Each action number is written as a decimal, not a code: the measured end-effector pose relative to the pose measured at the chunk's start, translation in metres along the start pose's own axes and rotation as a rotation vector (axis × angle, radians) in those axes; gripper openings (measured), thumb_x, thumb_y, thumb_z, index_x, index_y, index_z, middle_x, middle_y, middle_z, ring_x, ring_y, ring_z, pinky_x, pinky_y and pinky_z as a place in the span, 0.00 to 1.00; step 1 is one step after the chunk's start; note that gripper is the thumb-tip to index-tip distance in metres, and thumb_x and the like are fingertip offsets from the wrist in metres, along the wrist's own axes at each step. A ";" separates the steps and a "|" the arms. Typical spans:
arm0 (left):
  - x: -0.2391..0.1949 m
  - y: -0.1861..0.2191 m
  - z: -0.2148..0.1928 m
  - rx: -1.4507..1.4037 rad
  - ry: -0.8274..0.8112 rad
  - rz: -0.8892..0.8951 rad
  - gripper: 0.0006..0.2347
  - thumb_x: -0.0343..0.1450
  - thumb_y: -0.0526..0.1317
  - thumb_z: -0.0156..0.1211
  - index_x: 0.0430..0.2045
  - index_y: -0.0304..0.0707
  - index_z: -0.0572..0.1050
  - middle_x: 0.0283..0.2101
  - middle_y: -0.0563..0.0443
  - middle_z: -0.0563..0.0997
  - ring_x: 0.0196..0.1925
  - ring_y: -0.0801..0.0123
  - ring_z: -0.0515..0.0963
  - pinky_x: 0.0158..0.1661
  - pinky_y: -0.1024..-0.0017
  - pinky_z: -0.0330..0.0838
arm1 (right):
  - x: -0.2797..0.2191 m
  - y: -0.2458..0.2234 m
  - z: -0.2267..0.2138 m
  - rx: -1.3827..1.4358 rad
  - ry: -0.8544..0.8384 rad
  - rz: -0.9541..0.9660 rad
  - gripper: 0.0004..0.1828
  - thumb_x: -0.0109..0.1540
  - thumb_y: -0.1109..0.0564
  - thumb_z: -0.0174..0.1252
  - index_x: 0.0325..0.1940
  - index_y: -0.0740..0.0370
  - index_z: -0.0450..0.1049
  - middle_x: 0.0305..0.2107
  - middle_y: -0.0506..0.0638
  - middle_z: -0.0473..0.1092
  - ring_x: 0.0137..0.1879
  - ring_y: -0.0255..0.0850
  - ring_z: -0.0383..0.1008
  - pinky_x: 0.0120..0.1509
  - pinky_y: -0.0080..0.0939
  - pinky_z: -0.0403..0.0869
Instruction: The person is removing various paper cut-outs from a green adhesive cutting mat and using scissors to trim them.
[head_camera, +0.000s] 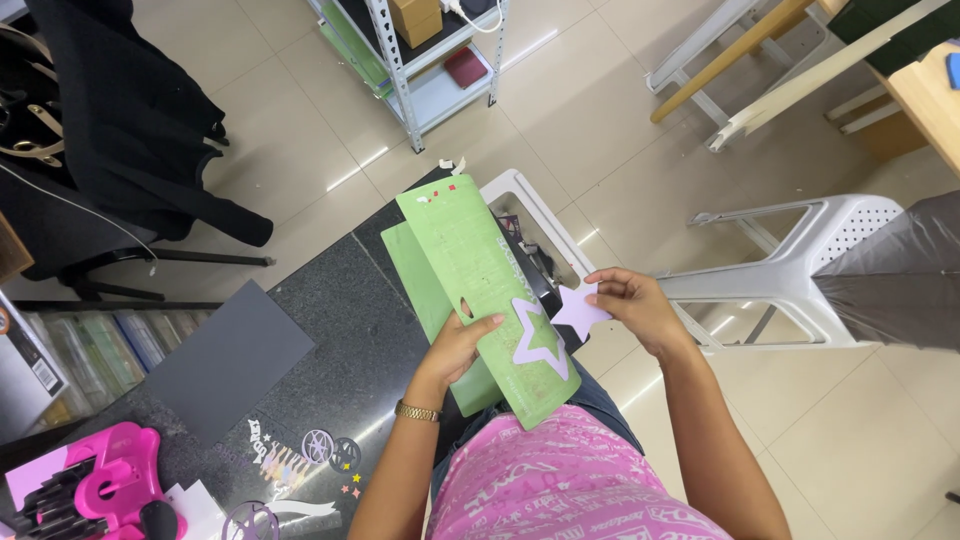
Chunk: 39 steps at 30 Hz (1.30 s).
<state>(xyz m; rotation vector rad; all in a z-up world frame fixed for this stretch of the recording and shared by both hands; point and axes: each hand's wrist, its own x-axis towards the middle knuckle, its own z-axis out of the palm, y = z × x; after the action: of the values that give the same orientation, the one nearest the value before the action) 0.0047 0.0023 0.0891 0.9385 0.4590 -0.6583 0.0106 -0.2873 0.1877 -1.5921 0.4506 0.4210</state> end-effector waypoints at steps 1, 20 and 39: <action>0.000 0.000 -0.001 -0.002 -0.005 0.000 0.26 0.66 0.30 0.70 0.60 0.36 0.68 0.52 0.37 0.80 0.48 0.46 0.83 0.44 0.47 0.82 | 0.004 0.001 -0.002 -0.025 0.043 -0.006 0.16 0.58 0.67 0.64 0.51 0.65 0.78 0.32 0.53 0.76 0.35 0.35 0.74 0.38 0.32 0.78; -0.027 0.014 -0.024 -0.037 0.039 0.042 0.31 0.65 0.30 0.69 0.65 0.37 0.64 0.56 0.31 0.76 0.50 0.41 0.82 0.43 0.42 0.80 | 0.098 0.057 0.015 0.168 0.268 0.045 0.14 0.61 0.67 0.63 0.52 0.69 0.74 0.34 0.52 0.72 0.41 0.40 0.81 0.48 0.37 0.83; -0.083 0.051 -0.028 0.003 0.142 0.091 0.29 0.63 0.31 0.72 0.61 0.35 0.69 0.50 0.32 0.79 0.44 0.44 0.83 0.37 0.43 0.79 | 0.252 0.062 0.141 -0.234 0.263 -0.028 0.12 0.60 0.49 0.67 0.45 0.52 0.84 0.36 0.51 0.79 0.46 0.40 0.79 0.46 0.39 0.78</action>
<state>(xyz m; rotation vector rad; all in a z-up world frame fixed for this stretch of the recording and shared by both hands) -0.0217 0.0731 0.1556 1.0072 0.5384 -0.5119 0.1924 -0.1592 -0.0060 -1.8894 0.5947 0.2499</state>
